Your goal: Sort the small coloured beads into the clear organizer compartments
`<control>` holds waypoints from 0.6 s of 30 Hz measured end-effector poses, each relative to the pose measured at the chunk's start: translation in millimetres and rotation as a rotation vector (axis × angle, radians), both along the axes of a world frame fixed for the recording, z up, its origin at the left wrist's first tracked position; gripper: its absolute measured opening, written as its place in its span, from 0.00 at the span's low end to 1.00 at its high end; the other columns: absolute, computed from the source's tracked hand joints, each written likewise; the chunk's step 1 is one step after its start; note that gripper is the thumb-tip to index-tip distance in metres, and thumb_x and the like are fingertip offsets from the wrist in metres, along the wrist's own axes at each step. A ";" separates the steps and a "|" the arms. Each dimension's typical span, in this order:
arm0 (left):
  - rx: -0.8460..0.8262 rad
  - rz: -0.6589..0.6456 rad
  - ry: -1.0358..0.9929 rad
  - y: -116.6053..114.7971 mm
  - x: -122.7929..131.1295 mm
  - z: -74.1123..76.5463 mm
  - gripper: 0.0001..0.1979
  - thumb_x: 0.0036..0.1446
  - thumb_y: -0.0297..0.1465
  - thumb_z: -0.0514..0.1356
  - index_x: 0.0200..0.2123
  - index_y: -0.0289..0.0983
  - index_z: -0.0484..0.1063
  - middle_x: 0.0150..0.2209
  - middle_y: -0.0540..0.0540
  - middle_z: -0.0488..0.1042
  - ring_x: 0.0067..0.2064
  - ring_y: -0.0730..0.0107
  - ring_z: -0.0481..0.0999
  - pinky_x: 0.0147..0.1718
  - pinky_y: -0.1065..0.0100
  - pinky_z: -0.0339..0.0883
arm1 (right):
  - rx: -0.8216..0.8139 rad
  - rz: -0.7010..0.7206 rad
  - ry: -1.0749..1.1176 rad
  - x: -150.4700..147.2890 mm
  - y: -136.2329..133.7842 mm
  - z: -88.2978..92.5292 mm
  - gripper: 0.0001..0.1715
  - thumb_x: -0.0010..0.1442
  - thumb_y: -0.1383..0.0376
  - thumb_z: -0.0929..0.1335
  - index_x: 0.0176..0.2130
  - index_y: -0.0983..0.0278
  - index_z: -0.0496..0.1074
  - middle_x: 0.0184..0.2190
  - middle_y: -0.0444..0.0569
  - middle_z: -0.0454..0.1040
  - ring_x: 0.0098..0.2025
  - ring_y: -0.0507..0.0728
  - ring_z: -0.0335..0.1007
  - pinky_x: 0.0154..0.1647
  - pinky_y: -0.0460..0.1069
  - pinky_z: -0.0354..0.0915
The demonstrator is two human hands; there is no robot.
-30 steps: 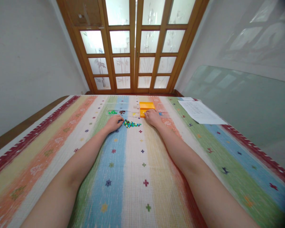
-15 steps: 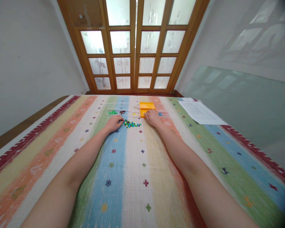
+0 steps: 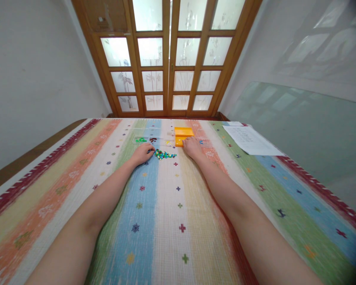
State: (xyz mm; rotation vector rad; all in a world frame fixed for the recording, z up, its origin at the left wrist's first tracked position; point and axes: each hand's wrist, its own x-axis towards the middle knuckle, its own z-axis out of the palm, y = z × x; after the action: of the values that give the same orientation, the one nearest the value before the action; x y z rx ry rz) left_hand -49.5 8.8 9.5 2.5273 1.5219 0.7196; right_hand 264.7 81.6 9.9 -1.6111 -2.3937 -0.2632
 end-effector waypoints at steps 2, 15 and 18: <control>0.001 0.000 0.002 -0.3 0.3 0.3 0.10 0.65 0.31 0.58 0.41 0.40 0.80 0.43 0.43 0.79 0.48 0.58 0.76 0.53 0.57 0.69 | -0.002 -0.016 0.021 0.7 1.7 -0.2 0.28 0.77 0.64 0.56 0.47 0.71 0.81 0.49 0.63 0.79 0.52 0.65 0.70 0.55 0.55 0.59; -0.007 0.003 -0.005 -0.7 0.5 0.4 0.10 0.64 0.31 0.58 0.41 0.40 0.81 0.43 0.43 0.79 0.48 0.58 0.76 0.54 0.56 0.69 | -0.039 -0.056 0.086 7.8 4.0 2.4 0.24 0.72 0.64 0.60 0.46 0.65 0.83 0.47 0.59 0.81 0.50 0.63 0.71 0.53 0.53 0.60; 0.002 0.000 -0.005 -0.8 0.4 0.1 0.10 0.65 0.31 0.58 0.41 0.40 0.80 0.43 0.43 0.79 0.48 0.58 0.76 0.53 0.57 0.69 | -0.025 -0.050 0.123 9.9 5.3 3.0 0.23 0.72 0.64 0.60 0.47 0.63 0.84 0.49 0.56 0.81 0.51 0.63 0.71 0.52 0.52 0.61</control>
State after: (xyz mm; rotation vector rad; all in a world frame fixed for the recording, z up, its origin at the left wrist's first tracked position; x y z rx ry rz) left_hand -49.1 7.9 9.6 2.5250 1.5206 0.7273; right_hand 274.6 86.9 12.9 -1.6490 -2.2762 -0.1398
